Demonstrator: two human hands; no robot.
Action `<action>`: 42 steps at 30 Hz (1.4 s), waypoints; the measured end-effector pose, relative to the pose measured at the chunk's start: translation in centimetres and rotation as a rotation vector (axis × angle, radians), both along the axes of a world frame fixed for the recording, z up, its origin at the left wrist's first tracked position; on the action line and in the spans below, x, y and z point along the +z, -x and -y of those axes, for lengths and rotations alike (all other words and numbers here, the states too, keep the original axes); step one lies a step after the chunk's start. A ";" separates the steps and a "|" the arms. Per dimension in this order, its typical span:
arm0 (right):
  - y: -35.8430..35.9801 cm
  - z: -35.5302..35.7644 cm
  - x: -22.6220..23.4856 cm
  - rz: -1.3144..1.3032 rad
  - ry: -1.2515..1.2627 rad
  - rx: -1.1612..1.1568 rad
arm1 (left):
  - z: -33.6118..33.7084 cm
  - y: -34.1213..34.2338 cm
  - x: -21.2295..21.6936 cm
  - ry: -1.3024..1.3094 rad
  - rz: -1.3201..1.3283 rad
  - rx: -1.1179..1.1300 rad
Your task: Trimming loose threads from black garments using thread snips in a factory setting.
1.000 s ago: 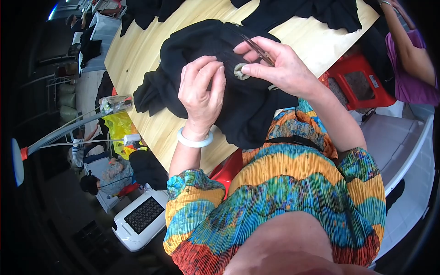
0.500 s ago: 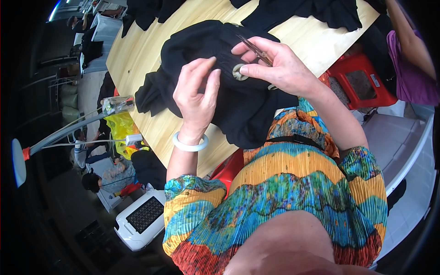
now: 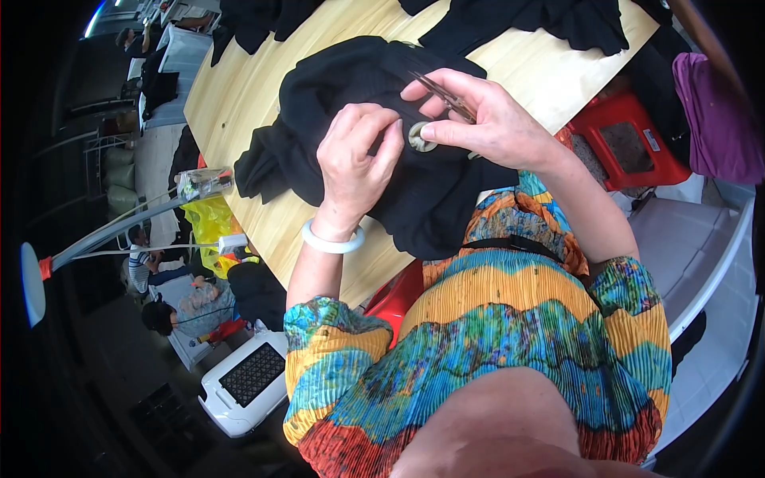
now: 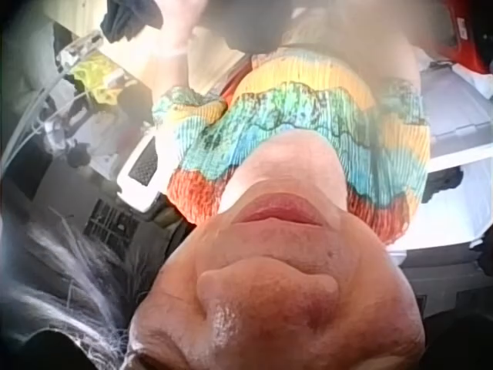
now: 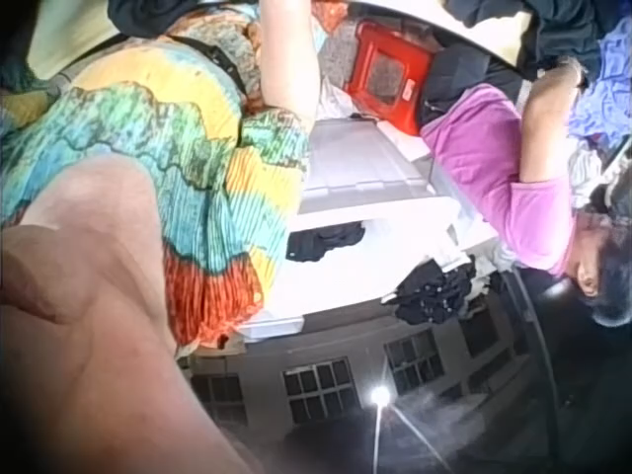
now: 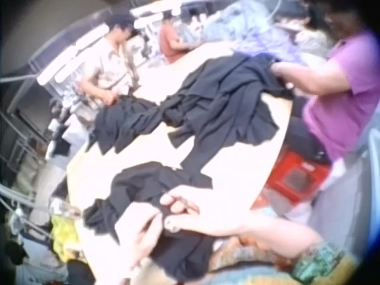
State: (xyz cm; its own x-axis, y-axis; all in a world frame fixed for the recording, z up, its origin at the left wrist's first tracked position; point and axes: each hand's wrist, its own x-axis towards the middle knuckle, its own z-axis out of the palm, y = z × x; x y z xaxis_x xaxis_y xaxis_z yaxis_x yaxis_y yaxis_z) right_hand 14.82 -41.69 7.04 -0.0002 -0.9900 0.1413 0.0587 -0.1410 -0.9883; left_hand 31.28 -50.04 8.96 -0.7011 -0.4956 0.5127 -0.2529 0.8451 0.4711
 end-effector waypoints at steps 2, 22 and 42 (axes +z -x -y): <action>0.0 0.1 -0.2 -0.008 0.000 -0.024 | 0.0 0.0 0.1 0.036 0.025 -0.009; -1.2 -0.7 -0.7 0.097 0.104 -0.467 | 1.3 -0.6 0.2 -1.679 -0.589 -0.137; -2.5 -1.9 -1.5 0.741 -0.433 0.104 | -0.3 0.6 -0.8 -1.484 -0.524 -0.175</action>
State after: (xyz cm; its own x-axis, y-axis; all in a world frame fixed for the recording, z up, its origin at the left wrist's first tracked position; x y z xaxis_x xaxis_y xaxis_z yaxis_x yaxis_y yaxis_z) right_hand 17.27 -39.83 5.58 0.1503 -0.9566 -0.2495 0.7007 0.2811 -0.6557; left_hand 30.66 -49.77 8.13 -0.7092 -0.6908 -0.1408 0.2439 -0.4278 0.8704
